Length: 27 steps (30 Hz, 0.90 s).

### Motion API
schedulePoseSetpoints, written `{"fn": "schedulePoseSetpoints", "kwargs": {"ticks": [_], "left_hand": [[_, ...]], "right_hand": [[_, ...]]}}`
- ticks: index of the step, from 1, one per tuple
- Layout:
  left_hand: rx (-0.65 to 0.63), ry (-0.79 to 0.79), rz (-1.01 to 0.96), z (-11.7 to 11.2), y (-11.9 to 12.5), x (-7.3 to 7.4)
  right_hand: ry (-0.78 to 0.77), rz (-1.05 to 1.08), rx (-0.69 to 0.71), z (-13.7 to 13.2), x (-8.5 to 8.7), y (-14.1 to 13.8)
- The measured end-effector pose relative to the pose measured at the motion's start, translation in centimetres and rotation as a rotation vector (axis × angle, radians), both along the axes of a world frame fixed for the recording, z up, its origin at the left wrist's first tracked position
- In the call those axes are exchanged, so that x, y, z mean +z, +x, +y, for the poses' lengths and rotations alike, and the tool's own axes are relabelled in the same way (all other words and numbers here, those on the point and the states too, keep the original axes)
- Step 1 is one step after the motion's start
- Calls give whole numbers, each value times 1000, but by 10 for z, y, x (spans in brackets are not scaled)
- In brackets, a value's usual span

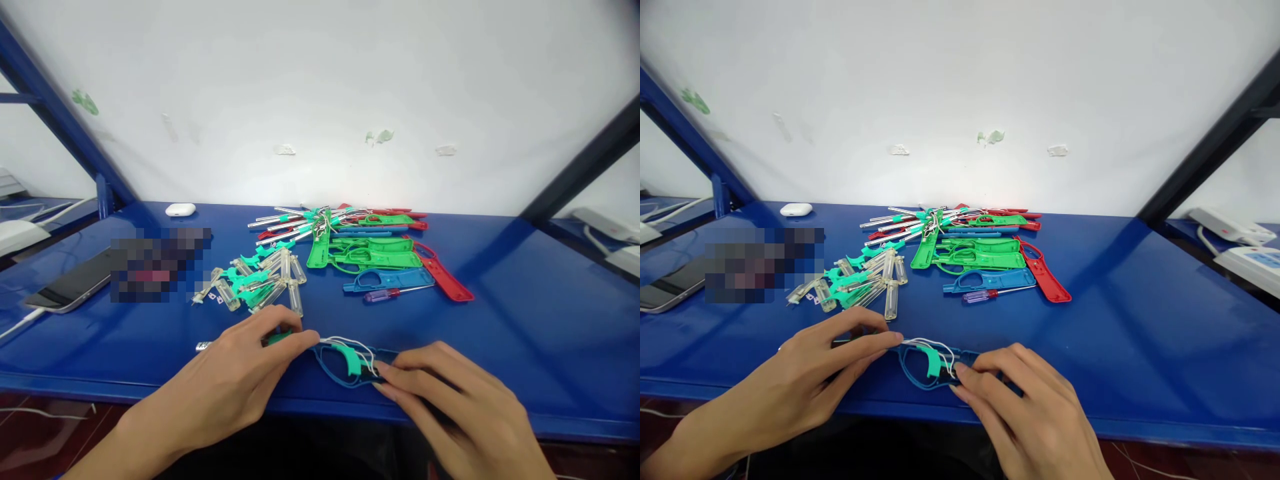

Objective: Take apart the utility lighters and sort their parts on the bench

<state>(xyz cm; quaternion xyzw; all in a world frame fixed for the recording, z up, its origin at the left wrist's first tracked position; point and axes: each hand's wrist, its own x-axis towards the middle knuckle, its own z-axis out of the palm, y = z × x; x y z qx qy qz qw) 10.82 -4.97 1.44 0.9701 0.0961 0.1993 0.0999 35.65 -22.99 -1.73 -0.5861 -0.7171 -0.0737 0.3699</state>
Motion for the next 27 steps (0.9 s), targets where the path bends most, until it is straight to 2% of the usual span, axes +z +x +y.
{"fn": "schedulePoseSetpoints", "kwargs": {"ticks": [6, 14, 21, 27], "left_hand": [[-2, -13, 18, 1, -3, 0], [-32, -35, -84, 2, 6, 6], [-42, -60, -145, 5, 7, 1], [-71, -89, -93, 8, 5, 1]], "right_hand": [[-21, 14, 5, 0, 1, -1], [-9, 14, 3, 3, 3, -2], [-20, 24, 4, 1, 3, -1], [-23, 16, 8, 2, 2, -2]]}}
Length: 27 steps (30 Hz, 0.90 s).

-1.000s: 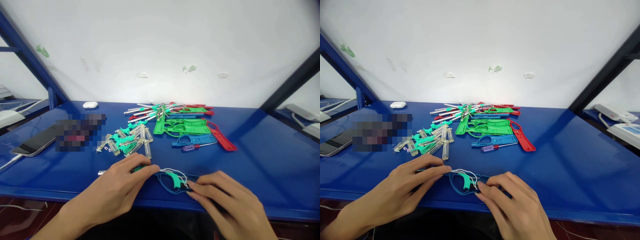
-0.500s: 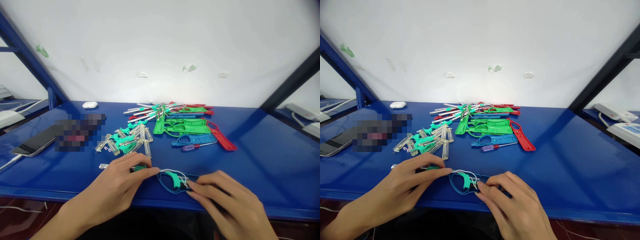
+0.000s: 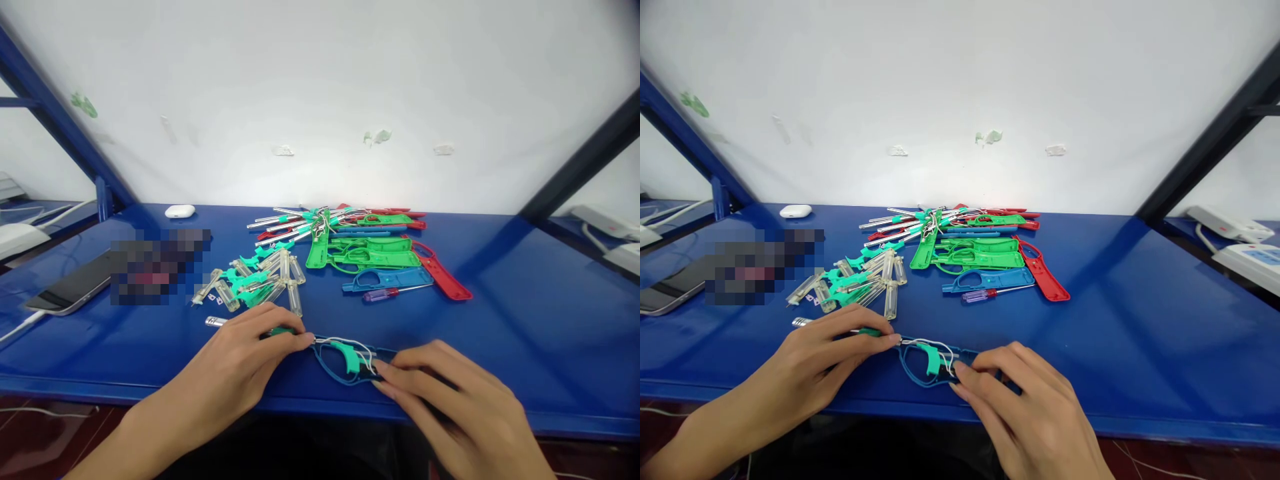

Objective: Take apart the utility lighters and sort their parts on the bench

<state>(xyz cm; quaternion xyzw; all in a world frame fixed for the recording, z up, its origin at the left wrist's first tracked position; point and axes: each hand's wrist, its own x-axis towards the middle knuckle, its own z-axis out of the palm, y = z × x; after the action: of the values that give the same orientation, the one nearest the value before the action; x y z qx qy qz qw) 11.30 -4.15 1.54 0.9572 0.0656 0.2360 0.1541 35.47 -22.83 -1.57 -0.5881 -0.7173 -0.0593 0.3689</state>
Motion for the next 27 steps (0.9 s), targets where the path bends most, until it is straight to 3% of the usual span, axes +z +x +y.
{"fn": "schedulePoseSetpoints", "kwargs": {"ticks": [13, 27], "left_hand": [[65, 68, 26, -15, 0, 4], [109, 173, 15, -14, -5, -1]], "right_hand": [[62, -29, -52, 2, -1, 2], [142, 10, -160, 1, 2, -1]]}}
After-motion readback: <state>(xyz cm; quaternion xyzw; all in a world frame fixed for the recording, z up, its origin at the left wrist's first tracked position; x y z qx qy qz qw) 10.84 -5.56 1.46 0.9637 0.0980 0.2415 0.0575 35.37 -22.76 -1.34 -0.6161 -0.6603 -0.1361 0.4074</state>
